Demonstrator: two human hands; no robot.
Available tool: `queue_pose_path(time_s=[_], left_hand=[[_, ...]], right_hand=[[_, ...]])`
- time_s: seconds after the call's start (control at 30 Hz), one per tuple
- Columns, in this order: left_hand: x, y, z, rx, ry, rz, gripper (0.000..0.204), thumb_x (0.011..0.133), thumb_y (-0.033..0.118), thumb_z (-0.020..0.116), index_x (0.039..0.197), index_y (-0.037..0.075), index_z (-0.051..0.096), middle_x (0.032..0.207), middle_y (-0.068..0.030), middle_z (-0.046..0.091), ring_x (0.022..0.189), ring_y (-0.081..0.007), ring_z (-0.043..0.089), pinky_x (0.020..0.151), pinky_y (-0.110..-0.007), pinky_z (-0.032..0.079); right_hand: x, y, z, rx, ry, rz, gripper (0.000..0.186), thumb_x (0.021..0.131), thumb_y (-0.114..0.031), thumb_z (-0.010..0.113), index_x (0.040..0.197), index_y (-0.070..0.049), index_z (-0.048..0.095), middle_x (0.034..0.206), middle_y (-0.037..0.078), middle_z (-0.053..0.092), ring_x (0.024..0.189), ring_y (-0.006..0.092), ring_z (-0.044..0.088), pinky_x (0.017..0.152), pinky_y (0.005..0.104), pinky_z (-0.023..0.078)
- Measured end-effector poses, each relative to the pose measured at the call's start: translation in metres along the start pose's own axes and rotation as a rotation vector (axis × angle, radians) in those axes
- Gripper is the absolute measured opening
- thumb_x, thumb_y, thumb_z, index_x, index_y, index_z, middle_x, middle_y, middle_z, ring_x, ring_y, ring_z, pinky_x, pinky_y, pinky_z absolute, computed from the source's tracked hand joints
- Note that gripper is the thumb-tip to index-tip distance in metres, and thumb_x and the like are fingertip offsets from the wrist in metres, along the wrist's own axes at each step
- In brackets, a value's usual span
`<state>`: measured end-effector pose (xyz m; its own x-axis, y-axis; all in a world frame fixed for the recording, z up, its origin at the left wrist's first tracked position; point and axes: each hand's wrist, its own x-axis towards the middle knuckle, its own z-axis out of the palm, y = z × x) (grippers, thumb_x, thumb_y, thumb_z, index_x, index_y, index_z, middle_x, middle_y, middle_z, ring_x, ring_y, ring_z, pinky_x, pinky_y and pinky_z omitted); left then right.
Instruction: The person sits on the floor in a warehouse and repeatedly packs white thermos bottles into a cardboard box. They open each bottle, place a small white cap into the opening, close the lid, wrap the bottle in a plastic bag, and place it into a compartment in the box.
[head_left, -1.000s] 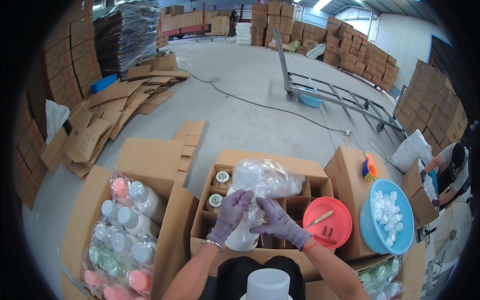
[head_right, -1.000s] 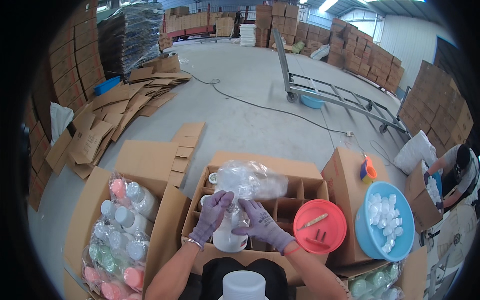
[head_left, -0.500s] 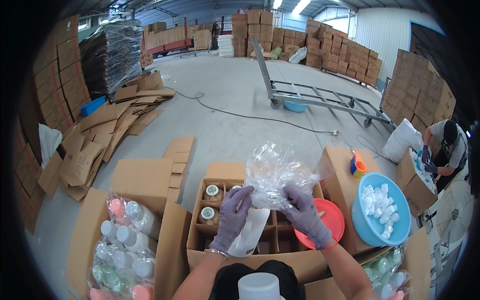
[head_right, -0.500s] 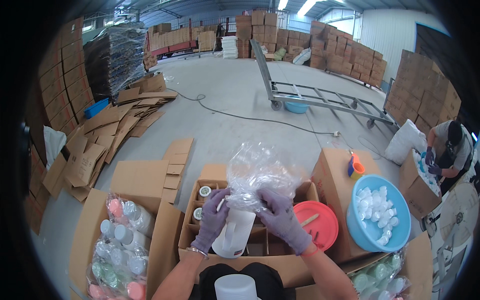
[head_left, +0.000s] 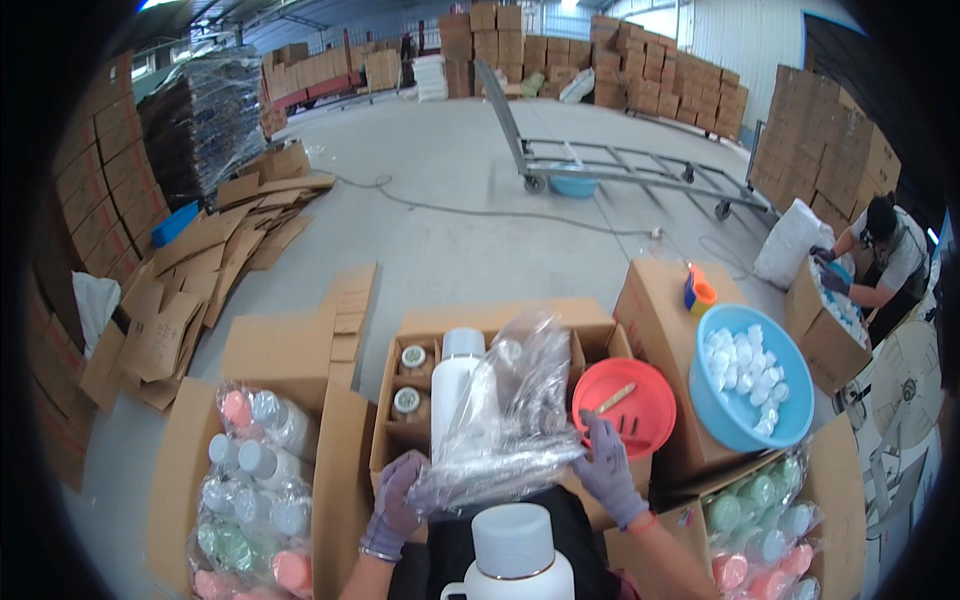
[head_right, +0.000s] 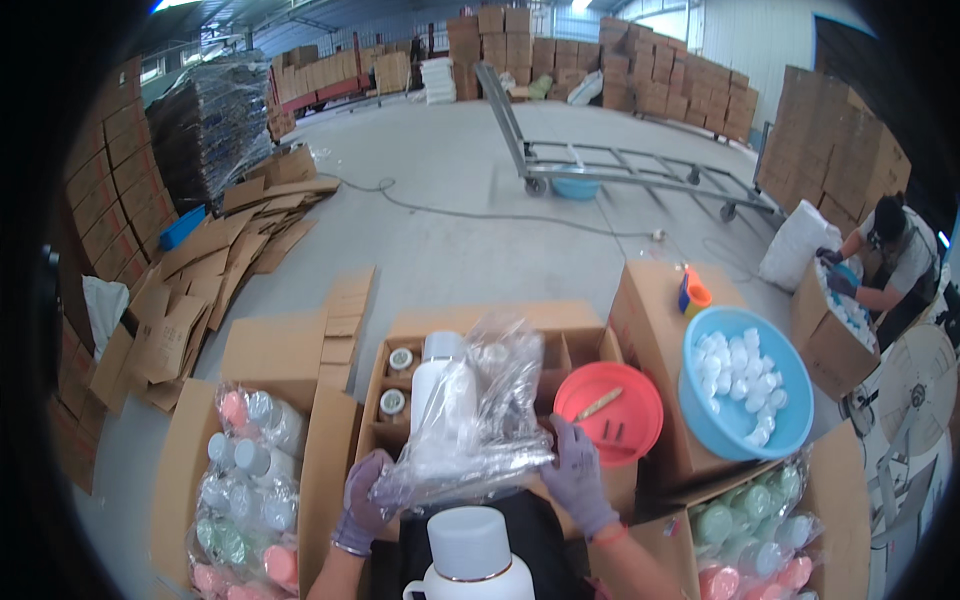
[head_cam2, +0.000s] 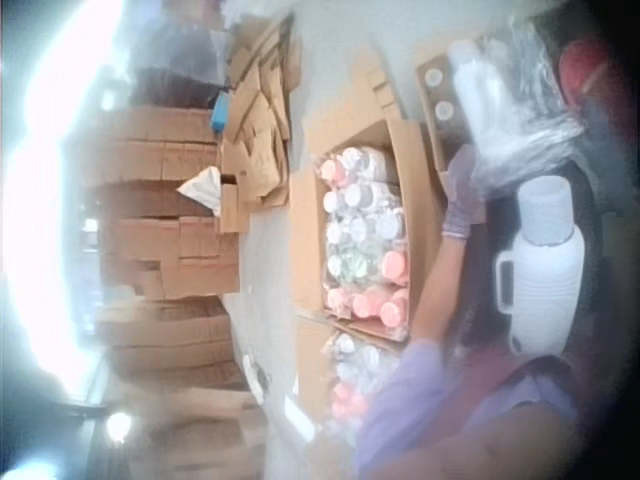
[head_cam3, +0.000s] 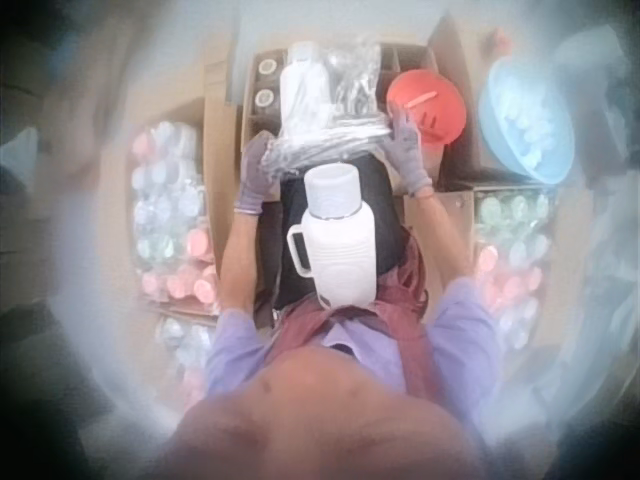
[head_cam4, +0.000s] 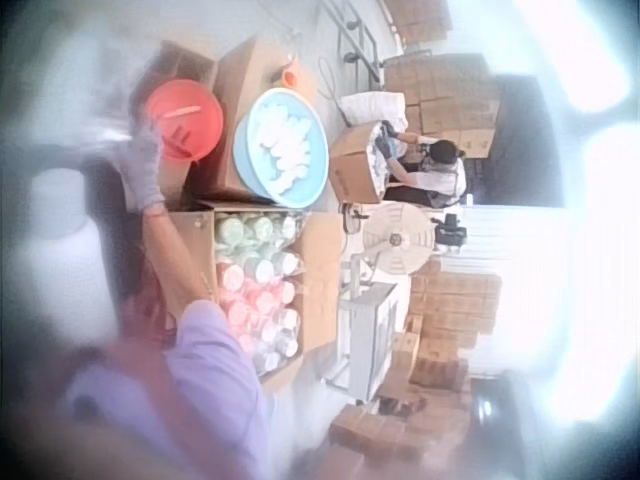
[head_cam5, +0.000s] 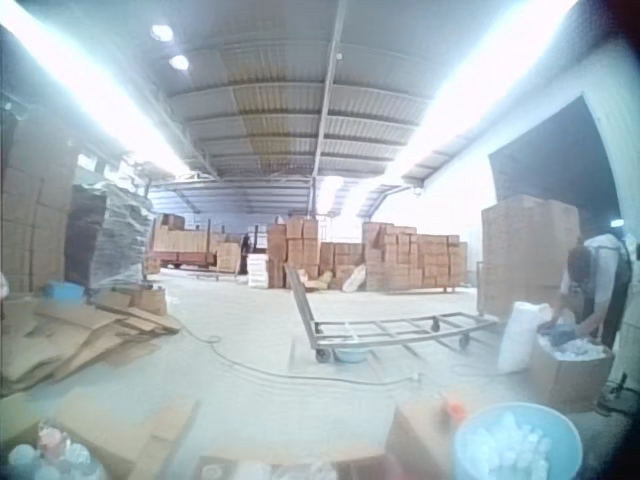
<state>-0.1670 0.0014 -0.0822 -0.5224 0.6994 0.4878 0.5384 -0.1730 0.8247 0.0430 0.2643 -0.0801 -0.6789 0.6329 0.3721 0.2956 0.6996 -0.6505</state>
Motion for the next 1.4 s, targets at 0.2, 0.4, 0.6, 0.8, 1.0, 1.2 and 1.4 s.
queue_pose_path(time_s=[0.2,0.4,0.6,0.8,1.0,1.2,1.4], left_hand=[[-0.106,0.083,-0.026,-0.491,-0.498,-0.715,0.028,0.088,0.015,0.069,0.109,-0.004,0.072,0.097,-0.0117,0.074,0.095,-0.0195,0.068,0.085,-0.032,0.054],[-0.139,0.134,-0.019,-0.078,-0.701,-0.278,0.018,0.092,0.022,0.063,0.1,0.012,0.076,0.095,-0.0078,0.07,0.089,-0.0244,0.067,0.08,-0.038,0.052],[-0.163,0.139,-0.056,-0.139,-1.031,-0.922,0.03,0.093,0.022,0.065,0.117,0.005,0.069,0.105,-0.011,0.071,0.097,-0.0245,0.066,0.089,-0.037,0.051],[-0.098,0.134,-0.018,0.005,-0.541,-0.631,0.061,0.09,0.02,0.068,0.143,0.002,0.044,0.106,-0.0116,0.066,0.106,-0.0227,0.063,0.095,-0.036,0.05],[-0.209,0.127,-0.065,-0.355,-0.143,-0.939,0.037,0.094,0.028,0.066,0.119,0.002,0.057,0.105,-0.0065,0.066,0.099,-0.0207,0.063,0.089,-0.035,0.051],[-0.232,0.101,-0.085,-0.473,0.505,-0.716,0.026,0.094,0.024,0.063,0.109,0.002,0.06,0.105,-0.0074,0.067,0.104,-0.0225,0.063,0.093,-0.038,0.052],[-0.167,-0.036,-0.177,-0.712,1.017,-0.367,0.018,0.088,0.011,0.058,0.102,0.003,0.064,0.098,-0.0089,0.067,0.101,-0.0292,0.067,0.087,-0.054,0.059]], right_hand=[[-0.123,-0.07,-0.025,0.045,0.189,-0.09,0.052,0.078,-0.015,0.064,0.126,0.002,0.052,0.126,0.022,0.055,0.115,0.0416,0.052,0.102,0.0504,0.042],[-0.191,-0.065,-0.039,-0.088,-0.104,-0.014,0.03,0.082,-0.016,0.064,0.108,-0.001,0.063,0.121,0.021,0.06,0.118,0.0387,0.053,0.107,0.0504,0.038],[-0.277,-0.06,-0.09,-0.012,-0.323,-0.704,0.036,0.066,-0.026,0.066,0.097,-0.007,0.065,0.104,0.014,0.06,0.103,0.0353,0.058,0.099,0.0567,0.044],[-0.266,-0.072,-0.095,0.002,-0.492,-0.699,0.038,0.067,-0.028,0.066,0.098,-0.007,0.066,0.105,0.015,0.061,0.103,0.0339,0.058,0.101,0.055,0.044],[-0.204,-0.127,-0.097,0.704,-0.735,0.114,0.043,0.096,-0.035,0.058,0.124,-0.003,0.066,0.132,0.025,0.056,0.128,0.0411,0.05,0.106,0.0514,0.041],[-0.07,-0.189,0.035,0.933,-0.561,-0.292,0.031,0.088,-0.017,0.057,0.11,0.0,0.072,0.131,0.023,0.06,0.124,0.0355,0.057,0.105,0.0462,0.044],[-0.019,-0.22,0.162,0.543,-0.65,-0.649,0.032,0.087,-0.006,0.061,0.119,-0.001,0.06,0.122,0.02,0.06,0.112,0.0375,0.058,0.096,0.0449,0.048]])
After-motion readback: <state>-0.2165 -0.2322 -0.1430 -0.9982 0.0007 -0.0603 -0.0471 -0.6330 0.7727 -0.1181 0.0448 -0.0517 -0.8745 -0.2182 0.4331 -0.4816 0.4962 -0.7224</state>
